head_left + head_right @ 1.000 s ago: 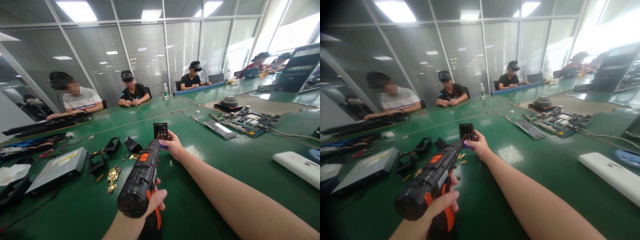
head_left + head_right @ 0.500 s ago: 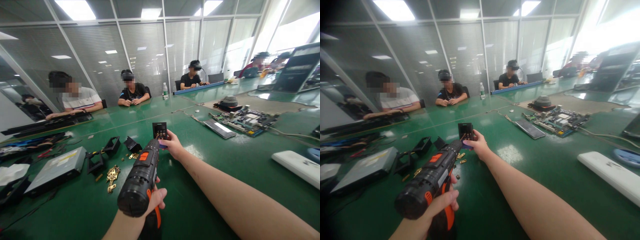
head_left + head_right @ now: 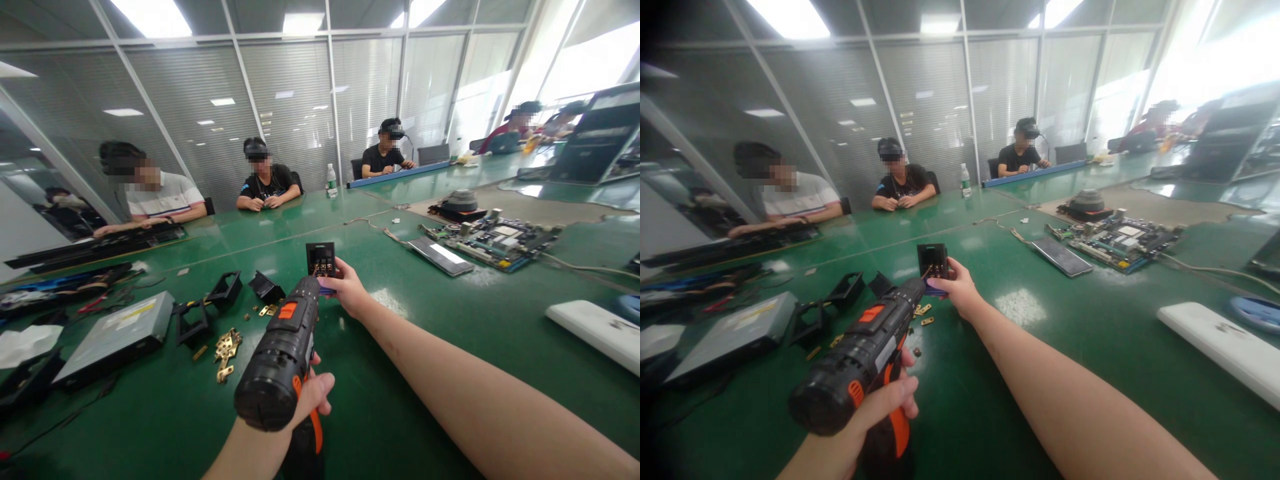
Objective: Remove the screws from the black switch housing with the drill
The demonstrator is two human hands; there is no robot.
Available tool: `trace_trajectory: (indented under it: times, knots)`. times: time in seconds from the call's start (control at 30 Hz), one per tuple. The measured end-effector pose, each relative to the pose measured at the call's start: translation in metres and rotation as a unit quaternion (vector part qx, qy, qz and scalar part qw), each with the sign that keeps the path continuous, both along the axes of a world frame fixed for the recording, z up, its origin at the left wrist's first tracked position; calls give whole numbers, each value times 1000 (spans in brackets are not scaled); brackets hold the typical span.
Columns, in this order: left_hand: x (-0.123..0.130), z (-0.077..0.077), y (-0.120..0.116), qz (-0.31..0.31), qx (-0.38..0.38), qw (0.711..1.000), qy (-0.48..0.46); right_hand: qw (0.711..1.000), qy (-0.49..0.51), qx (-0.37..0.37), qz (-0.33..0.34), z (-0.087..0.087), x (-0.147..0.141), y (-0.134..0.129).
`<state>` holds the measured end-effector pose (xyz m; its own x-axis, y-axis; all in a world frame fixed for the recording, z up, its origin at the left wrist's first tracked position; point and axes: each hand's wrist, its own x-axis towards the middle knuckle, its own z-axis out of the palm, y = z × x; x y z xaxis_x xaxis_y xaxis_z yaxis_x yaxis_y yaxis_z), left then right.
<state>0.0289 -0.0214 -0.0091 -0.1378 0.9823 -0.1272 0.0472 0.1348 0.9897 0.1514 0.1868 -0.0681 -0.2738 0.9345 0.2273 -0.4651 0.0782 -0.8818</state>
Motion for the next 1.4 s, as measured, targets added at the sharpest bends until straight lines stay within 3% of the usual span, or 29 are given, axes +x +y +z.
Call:
trace_trajectory:
  times: [0.1, 0.17, 0.4, 1.4]
  knots:
    - [-3, -3, 0, 5, -6, 1000, 7, 1000, -2, -1, 4, 0, -1, 0]
    - [-3, 1, -5, -33, -24, 999, 3, 1000, 1, -3, 3, 0, -1, 0]
    - [4, 18, -15, -3, 1, 1000, -13, 1000, 0, 0, 4, -6, 0, 3]
    - [1, 18, -12, -21, -15, 1000, -7, 1000, -12, 1, 1, -11, 0, 6]
